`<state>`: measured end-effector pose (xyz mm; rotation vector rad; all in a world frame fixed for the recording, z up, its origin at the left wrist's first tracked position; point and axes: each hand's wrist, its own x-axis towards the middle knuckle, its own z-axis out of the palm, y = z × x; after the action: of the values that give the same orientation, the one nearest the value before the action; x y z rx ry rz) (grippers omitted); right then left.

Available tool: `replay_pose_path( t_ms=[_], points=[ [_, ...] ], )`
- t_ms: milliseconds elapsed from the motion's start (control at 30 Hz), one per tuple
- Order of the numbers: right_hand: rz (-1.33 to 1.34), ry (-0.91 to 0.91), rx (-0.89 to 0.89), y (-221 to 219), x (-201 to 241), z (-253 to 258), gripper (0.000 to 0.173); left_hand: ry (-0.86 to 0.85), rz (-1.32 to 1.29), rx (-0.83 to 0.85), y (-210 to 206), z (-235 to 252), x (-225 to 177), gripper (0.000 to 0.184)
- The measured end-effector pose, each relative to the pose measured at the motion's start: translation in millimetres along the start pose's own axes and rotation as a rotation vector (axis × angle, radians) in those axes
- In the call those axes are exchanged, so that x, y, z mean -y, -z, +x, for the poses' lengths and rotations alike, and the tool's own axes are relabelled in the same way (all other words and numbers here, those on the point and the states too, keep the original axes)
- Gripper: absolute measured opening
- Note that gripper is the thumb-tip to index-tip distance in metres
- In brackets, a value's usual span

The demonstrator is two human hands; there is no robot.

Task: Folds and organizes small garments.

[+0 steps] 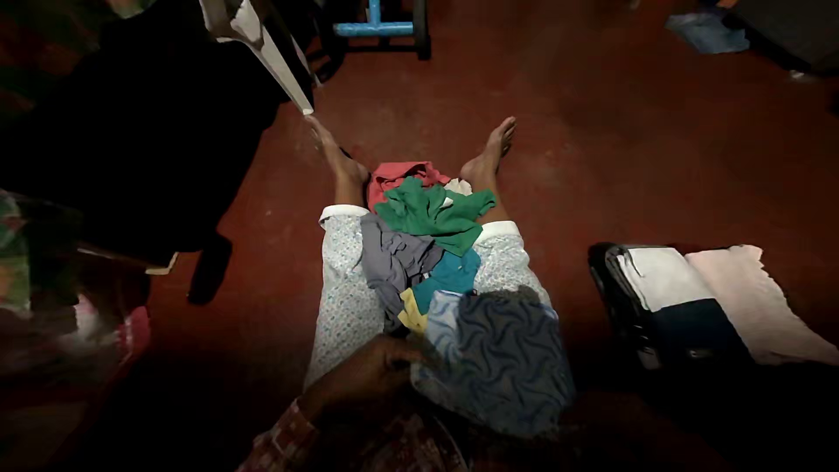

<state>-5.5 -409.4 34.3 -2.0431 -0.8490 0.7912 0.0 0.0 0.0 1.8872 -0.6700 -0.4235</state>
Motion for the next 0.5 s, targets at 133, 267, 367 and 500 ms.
replay_pose_path(
  t_ms=[133, 267, 367, 500],
  points=[
    [0.672, 0.016, -0.544, 18.1, -32.0, 27.9, 0.010, 0.112, -0.413, -0.281, -0.5, 36.4, 3.3, 0.021],
    [1.222, -0.079, -0.668, -3.5, -53.2, 51.1, 0.053, 0.481, -0.553, -0.270, -12.5, 59.7, 15.2, 0.036],
    [1.150, -0.438, -0.709, -16.9, -49.7, 55.0, 0.024, 0.623, -0.420, -0.183, -18.8, 62.7, 21.3, 0.029],
    [1.016, -0.401, -0.815, -21.7, -47.2, 58.6, 0.027, 0.583, -0.258, -0.203, -17.3, 68.3, 13.5, 0.024]
  ],
)
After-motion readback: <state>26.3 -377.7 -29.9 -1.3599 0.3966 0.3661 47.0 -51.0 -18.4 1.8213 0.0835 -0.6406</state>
